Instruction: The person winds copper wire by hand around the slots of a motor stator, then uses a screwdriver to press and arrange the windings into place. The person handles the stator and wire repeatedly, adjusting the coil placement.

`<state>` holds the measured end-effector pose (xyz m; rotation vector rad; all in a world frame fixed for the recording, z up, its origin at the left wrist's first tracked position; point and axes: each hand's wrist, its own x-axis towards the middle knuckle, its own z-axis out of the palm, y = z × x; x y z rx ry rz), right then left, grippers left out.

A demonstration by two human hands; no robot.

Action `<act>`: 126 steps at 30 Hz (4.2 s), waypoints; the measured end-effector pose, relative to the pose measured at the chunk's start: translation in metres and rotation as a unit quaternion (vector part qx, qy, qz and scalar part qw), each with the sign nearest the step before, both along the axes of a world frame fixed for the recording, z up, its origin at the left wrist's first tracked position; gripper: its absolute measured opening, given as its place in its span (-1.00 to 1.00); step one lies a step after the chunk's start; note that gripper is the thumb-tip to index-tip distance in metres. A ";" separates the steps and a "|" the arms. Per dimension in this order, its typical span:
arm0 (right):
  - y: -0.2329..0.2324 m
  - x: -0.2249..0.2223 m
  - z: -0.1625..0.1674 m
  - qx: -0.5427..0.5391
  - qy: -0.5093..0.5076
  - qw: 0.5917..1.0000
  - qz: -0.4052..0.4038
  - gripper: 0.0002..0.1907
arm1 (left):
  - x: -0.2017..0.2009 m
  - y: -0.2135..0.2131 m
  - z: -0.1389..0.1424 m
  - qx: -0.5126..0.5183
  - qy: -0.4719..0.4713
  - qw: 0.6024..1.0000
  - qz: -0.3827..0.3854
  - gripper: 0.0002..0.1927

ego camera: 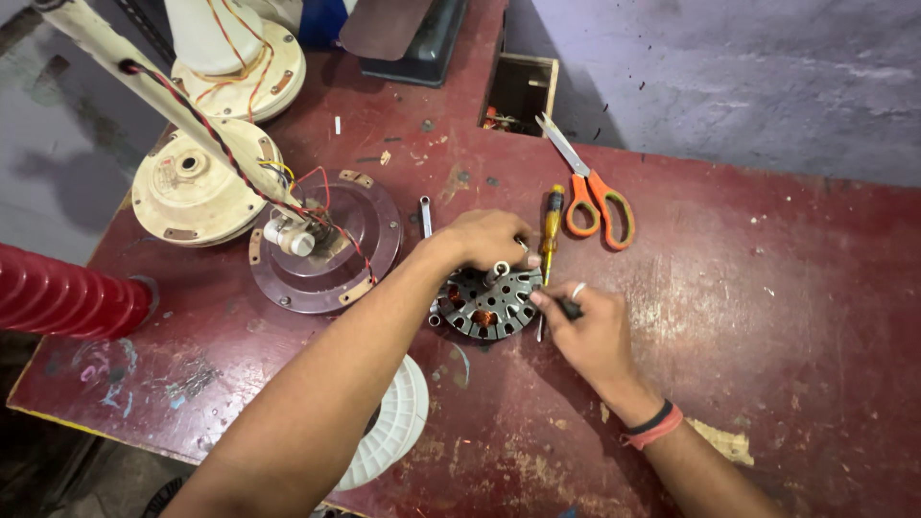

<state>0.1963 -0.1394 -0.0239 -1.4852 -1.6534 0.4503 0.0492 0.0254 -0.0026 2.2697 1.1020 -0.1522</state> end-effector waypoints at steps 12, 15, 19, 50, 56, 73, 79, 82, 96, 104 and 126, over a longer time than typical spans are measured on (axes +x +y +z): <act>0.001 0.000 -0.005 0.063 -0.064 0.993 0.077 -0.90 | -0.001 -0.004 0.003 0.002 0.010 1.000 -0.010 -0.42; 0.003 0.001 -0.009 -0.055 -0.004 0.998 -0.003 -0.93 | -0.001 -0.004 0.006 -0.002 0.013 1.000 -0.015 -0.44; 0.005 0.001 -0.013 0.064 -0.028 0.996 0.062 -0.94 | -0.002 -0.004 0.006 -0.006 0.000 1.000 -0.012 -0.41; -0.001 -0.004 -0.010 0.081 0.014 0.996 0.028 -0.84 | -0.002 -0.006 0.004 0.010 0.006 0.999 -0.050 -0.50; 0.003 -0.001 -0.013 0.027 -0.014 0.998 0.050 -0.88 | -0.002 -0.008 0.010 0.001 0.004 0.999 -0.046 -0.53; -0.001 -0.004 -0.015 -0.001 0.020 0.999 0.036 -0.93 | 0.000 0.000 -0.002 -0.017 0.031 0.999 0.012 -0.41; -0.007 -0.008 -0.011 0.097 -0.054 0.989 0.100 -0.90 | -0.002 0.000 -0.005 -0.010 0.035 0.999 0.020 -0.43; -0.006 -0.010 -0.006 -0.008 -0.020 1.000 0.004 -0.89 | -0.002 0.002 -0.007 -0.010 0.023 0.999 0.024 -0.46; -0.032 -0.019 0.010 0.072 -0.075 0.993 0.063 -0.75 | -0.003 0.002 -0.004 -0.060 -0.005 0.994 0.090 -0.47; -0.031 -0.013 0.009 0.159 -0.156 0.971 0.092 -0.67 | -0.005 0.002 -0.004 -0.068 -0.010 0.994 0.080 -0.41; -0.034 -0.021 0.005 0.143 -0.151 0.969 0.135 -0.74 | -0.003 0.002 -0.002 -0.063 0.004 0.995 0.073 -0.41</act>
